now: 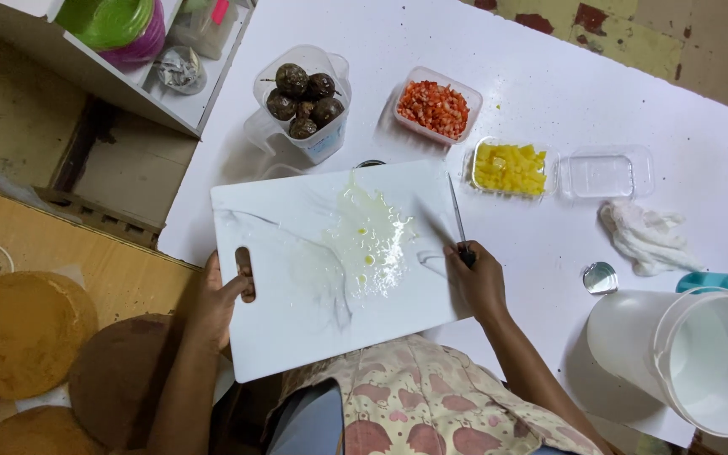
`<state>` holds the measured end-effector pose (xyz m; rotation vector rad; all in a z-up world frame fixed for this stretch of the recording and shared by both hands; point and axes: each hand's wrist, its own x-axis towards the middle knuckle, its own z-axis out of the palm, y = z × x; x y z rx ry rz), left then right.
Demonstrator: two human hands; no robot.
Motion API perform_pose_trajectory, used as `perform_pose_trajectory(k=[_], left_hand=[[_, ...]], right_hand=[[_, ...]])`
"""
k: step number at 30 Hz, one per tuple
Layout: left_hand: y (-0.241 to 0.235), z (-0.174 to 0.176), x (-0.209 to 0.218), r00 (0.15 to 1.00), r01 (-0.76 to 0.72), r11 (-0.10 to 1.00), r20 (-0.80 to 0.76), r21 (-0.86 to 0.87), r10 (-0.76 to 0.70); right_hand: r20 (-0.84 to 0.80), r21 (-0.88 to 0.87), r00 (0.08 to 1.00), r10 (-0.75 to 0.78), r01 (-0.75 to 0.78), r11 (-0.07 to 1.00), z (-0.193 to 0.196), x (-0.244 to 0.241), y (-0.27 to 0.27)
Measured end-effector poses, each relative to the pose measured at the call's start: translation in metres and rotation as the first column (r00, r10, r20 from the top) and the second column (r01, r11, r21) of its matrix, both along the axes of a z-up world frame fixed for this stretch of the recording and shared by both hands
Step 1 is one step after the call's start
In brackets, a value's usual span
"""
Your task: Dicing pineapple and slicing passion fruit on a cutting board in a kitchen setting
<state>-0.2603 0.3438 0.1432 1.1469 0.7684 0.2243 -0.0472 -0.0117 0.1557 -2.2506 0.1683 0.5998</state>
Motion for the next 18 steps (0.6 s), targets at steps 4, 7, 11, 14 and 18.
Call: perform_pose_trajectory(k=[4, 7, 11, 14, 18], left_hand=[[0.010, -0.003, 0.002, 1.000, -0.015, 1.000, -0.018, -0.005, 0.015], [0.008, 0.012, 0.010, 0.999, -0.004, 1.000, -0.041, -0.002, 0.004], [0.008, 0.013, 0.017, 0.999, 0.023, 1.000, -0.044, -0.019, -0.024], [0.005, 0.022, 0.021, 0.998, 0.021, 0.999, -0.053, -0.036, -0.023], [-0.007, 0.067, 0.032, 0.999, 0.007, 0.998, -0.042, -0.055, -0.010]], right_hand=[[-0.018, -0.037, 0.998, 0.062, -0.062, 0.997, -0.001, 0.000, 0.002], [-0.031, -0.067, 0.996, 0.088, -0.090, 0.994, -0.002, 0.004, -0.003], [-0.034, -0.080, 0.995, 0.094, -0.096, 0.992, 0.012, 0.006, -0.006], [-0.037, -0.070, 0.995, 0.094, -0.096, 0.993, 0.015, 0.007, -0.007], [-0.037, -0.054, 0.994, 0.102, -0.104, 0.993, 0.009, 0.009, -0.013]])
